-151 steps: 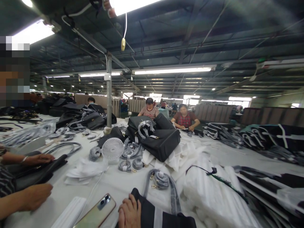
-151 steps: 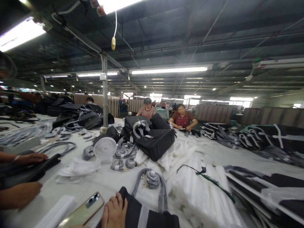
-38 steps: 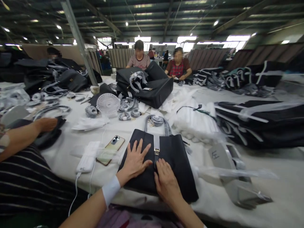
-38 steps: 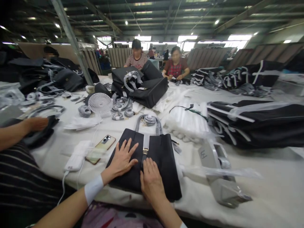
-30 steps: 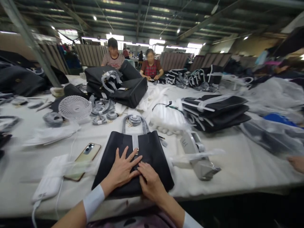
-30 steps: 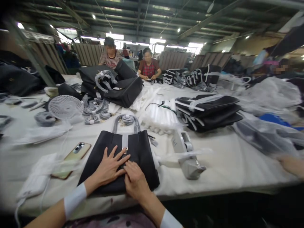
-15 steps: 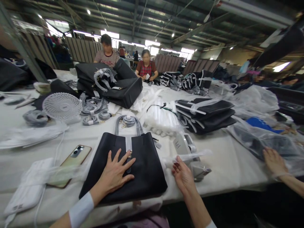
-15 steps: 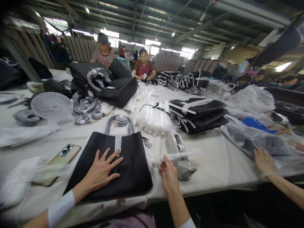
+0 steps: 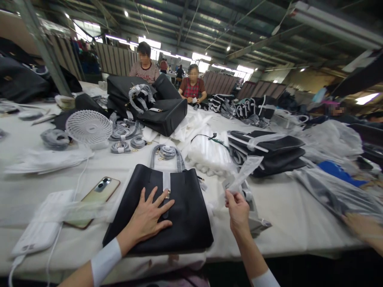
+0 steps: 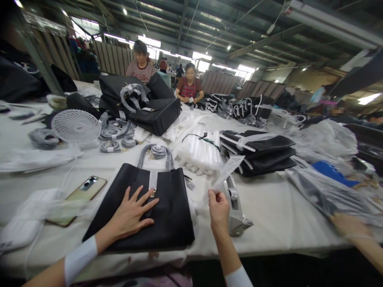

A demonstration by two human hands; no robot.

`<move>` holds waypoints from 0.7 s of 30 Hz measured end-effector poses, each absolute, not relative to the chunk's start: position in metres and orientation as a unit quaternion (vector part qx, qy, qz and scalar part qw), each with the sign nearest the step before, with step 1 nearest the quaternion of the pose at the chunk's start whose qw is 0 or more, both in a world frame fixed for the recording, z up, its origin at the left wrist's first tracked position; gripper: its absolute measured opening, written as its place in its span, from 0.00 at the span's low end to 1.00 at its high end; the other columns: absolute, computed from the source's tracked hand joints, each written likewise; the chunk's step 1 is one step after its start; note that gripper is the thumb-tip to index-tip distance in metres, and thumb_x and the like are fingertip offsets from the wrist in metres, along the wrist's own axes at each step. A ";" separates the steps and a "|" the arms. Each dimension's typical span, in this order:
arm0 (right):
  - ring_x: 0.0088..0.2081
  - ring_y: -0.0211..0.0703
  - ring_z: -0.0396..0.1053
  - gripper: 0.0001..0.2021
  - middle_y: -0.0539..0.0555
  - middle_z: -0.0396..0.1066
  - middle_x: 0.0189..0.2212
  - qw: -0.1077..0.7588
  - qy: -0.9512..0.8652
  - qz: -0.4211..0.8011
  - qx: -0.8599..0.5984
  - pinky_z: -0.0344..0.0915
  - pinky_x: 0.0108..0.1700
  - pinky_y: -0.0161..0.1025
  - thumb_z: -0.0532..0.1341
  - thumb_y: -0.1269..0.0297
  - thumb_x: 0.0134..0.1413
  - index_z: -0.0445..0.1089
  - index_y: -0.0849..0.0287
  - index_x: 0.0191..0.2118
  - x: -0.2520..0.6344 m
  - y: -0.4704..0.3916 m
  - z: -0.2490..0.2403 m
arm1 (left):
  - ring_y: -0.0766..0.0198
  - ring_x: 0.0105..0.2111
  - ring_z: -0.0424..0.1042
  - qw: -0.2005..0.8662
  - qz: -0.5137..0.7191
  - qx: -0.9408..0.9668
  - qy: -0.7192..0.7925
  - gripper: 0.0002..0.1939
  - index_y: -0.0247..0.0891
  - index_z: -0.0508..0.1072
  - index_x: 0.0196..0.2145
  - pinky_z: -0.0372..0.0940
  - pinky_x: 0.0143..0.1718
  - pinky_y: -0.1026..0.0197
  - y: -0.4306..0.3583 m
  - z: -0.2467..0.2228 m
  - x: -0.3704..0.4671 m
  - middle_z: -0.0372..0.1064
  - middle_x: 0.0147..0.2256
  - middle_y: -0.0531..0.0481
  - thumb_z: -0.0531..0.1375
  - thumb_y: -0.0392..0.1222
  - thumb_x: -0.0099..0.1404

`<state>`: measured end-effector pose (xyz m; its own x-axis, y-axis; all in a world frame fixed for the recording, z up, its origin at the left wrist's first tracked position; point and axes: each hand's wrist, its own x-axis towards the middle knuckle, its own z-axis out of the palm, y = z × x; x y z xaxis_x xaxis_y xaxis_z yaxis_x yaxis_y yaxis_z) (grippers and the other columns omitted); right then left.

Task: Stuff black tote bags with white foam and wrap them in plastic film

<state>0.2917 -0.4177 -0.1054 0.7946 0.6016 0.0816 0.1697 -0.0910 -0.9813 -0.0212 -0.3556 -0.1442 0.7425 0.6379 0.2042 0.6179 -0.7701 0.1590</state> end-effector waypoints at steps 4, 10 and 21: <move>0.22 0.36 0.57 0.21 0.44 0.60 0.18 0.512 -0.378 0.066 -0.769 0.55 0.26 0.35 0.59 0.43 0.52 0.66 0.58 0.26 0.283 -0.420 -0.092 | 0.33 0.63 0.48 0.044 0.144 0.932 0.329 0.32 0.60 0.53 0.64 0.38 0.57 0.22 -0.355 -0.148 -0.022 0.51 0.66 0.50 0.55 0.61 0.64; 0.21 0.35 0.55 0.19 0.46 0.58 0.18 0.354 -0.663 -0.093 -0.653 0.52 0.28 0.36 0.53 0.56 0.65 0.61 0.56 0.23 0.229 -0.410 -0.072 | 0.32 0.63 0.48 0.055 0.157 0.931 0.324 0.32 0.59 0.56 0.63 0.38 0.56 0.22 -0.353 -0.144 -0.024 0.52 0.65 0.48 0.55 0.62 0.64; 0.30 0.42 0.59 0.10 0.53 0.65 0.28 0.132 -0.837 -0.187 -0.497 0.53 0.31 0.39 0.51 0.70 0.66 0.70 0.59 0.42 0.170 -0.382 -0.134 | 0.50 0.51 0.66 0.258 0.285 0.860 0.335 0.29 0.42 0.71 0.52 0.56 0.56 0.46 -0.344 -0.142 -0.029 0.70 0.50 0.43 0.54 0.65 0.63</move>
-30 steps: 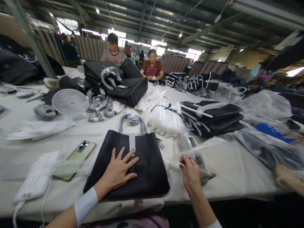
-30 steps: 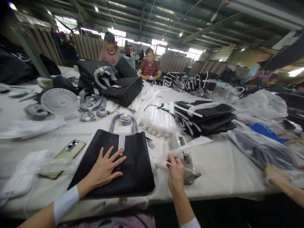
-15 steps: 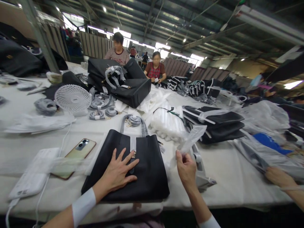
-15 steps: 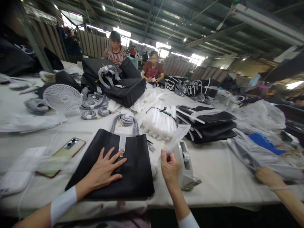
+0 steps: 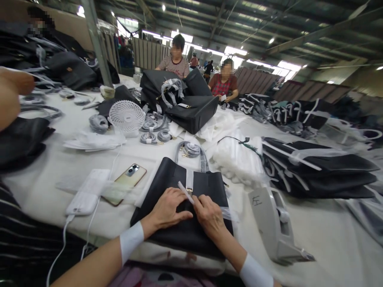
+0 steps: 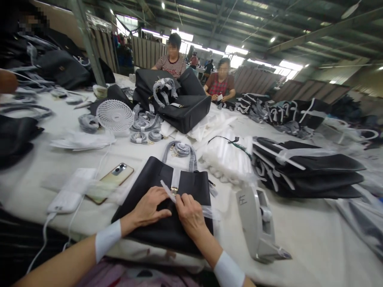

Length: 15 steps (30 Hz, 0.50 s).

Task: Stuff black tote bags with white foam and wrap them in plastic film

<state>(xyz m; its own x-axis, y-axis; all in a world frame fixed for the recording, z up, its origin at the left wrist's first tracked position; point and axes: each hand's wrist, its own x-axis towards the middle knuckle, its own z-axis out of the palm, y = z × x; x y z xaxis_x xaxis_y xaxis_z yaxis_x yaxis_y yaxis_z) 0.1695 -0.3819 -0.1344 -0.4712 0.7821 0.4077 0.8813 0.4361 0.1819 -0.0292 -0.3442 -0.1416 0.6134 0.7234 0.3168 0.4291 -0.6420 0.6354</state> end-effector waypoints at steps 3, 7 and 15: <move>0.30 0.43 0.59 0.14 0.54 0.67 0.30 0.120 -0.841 -0.213 -0.483 0.53 0.31 0.41 0.52 0.71 0.65 0.67 0.60 0.53 0.170 -0.386 -0.137 | 0.54 0.42 0.70 0.362 0.367 0.774 0.367 0.27 0.38 0.75 0.42 0.61 0.45 0.54 -0.340 -0.143 -0.031 0.74 0.41 0.44 0.52 0.64 0.65; 0.30 0.43 0.60 0.17 0.55 0.68 0.31 0.114 -0.846 -0.209 -0.477 0.56 0.31 0.42 0.51 0.72 0.65 0.65 0.58 0.57 0.167 -0.391 -0.132 | 0.62 0.28 0.67 0.438 0.391 0.674 0.448 0.20 0.37 0.74 0.29 0.59 0.31 0.62 -0.334 -0.140 -0.029 0.70 0.27 0.51 0.56 0.57 0.65; 0.46 0.50 0.67 0.25 0.61 0.68 0.46 0.263 -0.825 -0.001 -0.500 0.68 0.46 0.46 0.58 0.55 0.62 0.59 0.58 0.61 0.201 -0.389 -0.101 | 0.68 0.22 0.64 0.490 0.396 0.645 0.432 0.10 0.39 0.68 0.29 0.57 0.25 0.66 -0.333 -0.140 -0.029 0.65 0.23 0.56 0.55 0.46 0.65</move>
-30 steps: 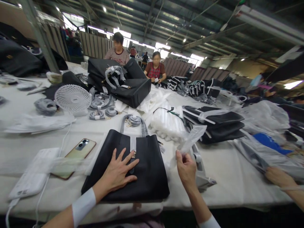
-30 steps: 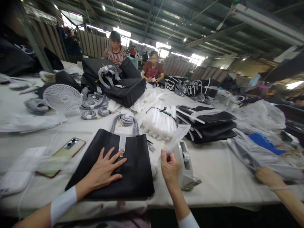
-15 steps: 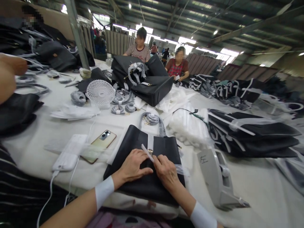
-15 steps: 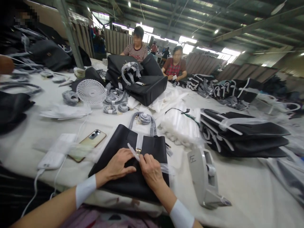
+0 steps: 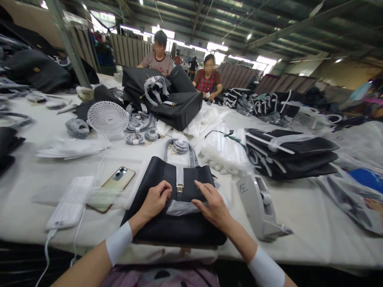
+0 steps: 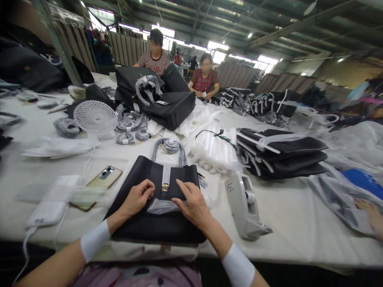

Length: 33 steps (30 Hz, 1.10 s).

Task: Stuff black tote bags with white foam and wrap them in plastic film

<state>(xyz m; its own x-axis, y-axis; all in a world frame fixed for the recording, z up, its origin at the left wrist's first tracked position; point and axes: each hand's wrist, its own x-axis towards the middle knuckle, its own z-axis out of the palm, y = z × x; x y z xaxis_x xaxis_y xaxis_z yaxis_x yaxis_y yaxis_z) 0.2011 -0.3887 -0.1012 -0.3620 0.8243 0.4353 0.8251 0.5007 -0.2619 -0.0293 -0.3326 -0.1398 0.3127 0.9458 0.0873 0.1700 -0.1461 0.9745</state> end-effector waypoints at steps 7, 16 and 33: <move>0.44 0.45 0.70 0.13 0.57 0.71 0.42 0.379 -0.730 0.065 -0.564 0.69 0.48 0.44 0.51 0.66 0.66 0.69 0.56 0.50 0.224 -0.389 -0.105 | 0.68 0.26 0.63 0.506 0.368 0.696 0.353 0.19 0.39 0.69 0.46 0.59 0.27 0.65 -0.338 -0.138 -0.033 0.67 0.35 0.51 0.56 0.55 0.65; 0.39 0.45 0.71 0.13 0.57 0.73 0.37 0.337 -0.752 0.055 -0.563 0.70 0.43 0.43 0.50 0.64 0.67 0.70 0.59 0.46 0.214 -0.386 -0.117 | 0.63 0.39 0.68 0.427 0.260 0.828 0.254 0.34 0.52 0.61 0.60 0.66 0.44 0.58 -0.344 -0.136 -0.038 0.59 0.55 0.48 0.64 0.40 0.57; 0.42 0.46 0.70 0.17 0.55 0.75 0.40 0.240 -0.675 0.329 -0.615 0.65 0.44 0.42 0.55 0.53 0.62 0.75 0.58 0.43 0.298 -0.398 -0.052 | 0.59 0.44 0.72 0.443 0.364 0.769 0.281 0.06 0.42 0.76 0.35 0.64 0.48 0.58 -0.342 -0.151 -0.033 0.73 0.43 0.46 0.59 0.43 0.66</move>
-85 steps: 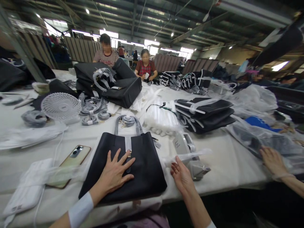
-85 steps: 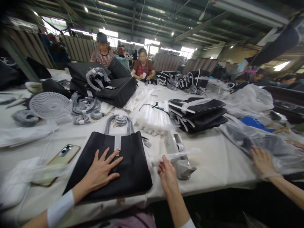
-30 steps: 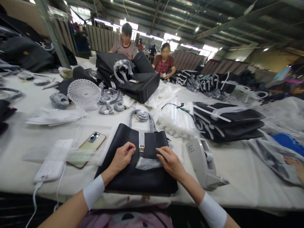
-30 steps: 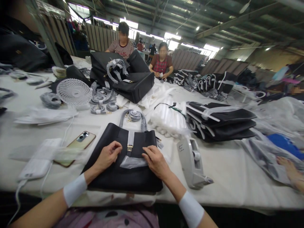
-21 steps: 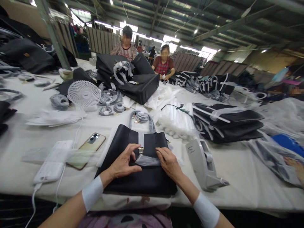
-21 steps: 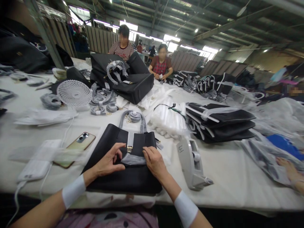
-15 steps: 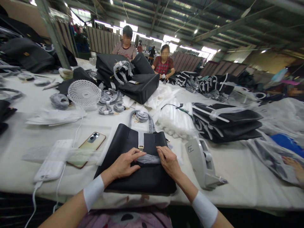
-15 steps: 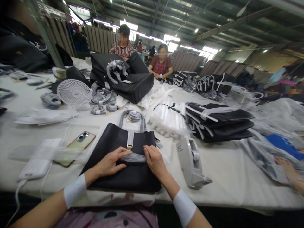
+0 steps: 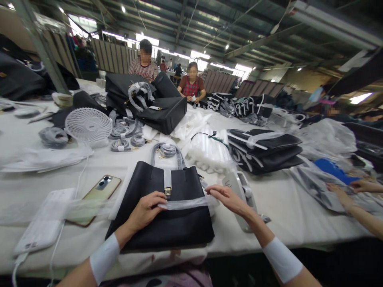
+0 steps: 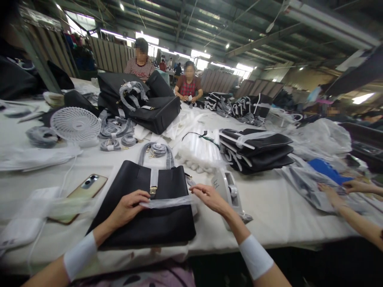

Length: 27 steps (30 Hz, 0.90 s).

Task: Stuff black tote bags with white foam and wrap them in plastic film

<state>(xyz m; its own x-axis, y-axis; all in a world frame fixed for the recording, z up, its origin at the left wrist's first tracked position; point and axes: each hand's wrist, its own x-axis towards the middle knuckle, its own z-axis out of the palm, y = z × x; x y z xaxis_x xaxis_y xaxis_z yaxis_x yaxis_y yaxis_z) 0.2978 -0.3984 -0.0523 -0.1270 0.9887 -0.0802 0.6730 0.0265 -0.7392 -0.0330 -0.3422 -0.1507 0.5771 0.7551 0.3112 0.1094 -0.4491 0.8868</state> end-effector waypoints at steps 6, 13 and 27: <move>0.33 0.40 0.67 0.12 0.51 0.73 0.31 0.190 -0.726 0.320 -0.579 0.63 0.38 0.38 0.62 0.55 0.55 0.75 0.59 0.37 0.286 -0.400 -0.053 | 0.57 0.46 0.71 0.549 0.394 0.655 0.340 0.11 0.39 0.68 0.32 0.63 0.47 0.57 -0.341 -0.135 -0.035 0.72 0.49 0.43 0.56 0.48 0.67; 0.32 0.41 0.67 0.09 0.51 0.71 0.27 0.236 -0.749 0.275 -0.554 0.63 0.36 0.37 0.64 0.57 0.54 0.74 0.57 0.30 0.259 -0.388 -0.058 | 0.66 0.29 0.67 0.595 0.447 0.551 0.376 0.16 0.39 0.64 0.30 0.62 0.34 0.64 -0.334 -0.139 -0.036 0.69 0.28 0.54 0.60 0.54 0.63; 0.26 0.37 0.61 0.08 0.47 0.66 0.24 0.248 -0.693 0.348 -0.581 0.56 0.28 0.33 0.59 0.62 0.53 0.73 0.58 0.36 0.246 -0.376 -0.068 | 0.73 0.23 0.60 0.663 0.527 0.400 0.350 0.18 0.40 0.62 0.33 0.56 0.25 0.69 -0.326 -0.146 -0.030 0.60 0.23 0.60 0.66 0.51 0.57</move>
<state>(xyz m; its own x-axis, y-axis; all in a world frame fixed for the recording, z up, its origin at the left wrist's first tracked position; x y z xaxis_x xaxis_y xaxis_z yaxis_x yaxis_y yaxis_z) 0.2461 -0.3758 -0.0676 -0.2026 0.9774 -0.0601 0.6319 0.0836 -0.7706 -0.0296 -0.3263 -0.1456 0.1987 0.9792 -0.0421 -0.4181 0.1235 0.9000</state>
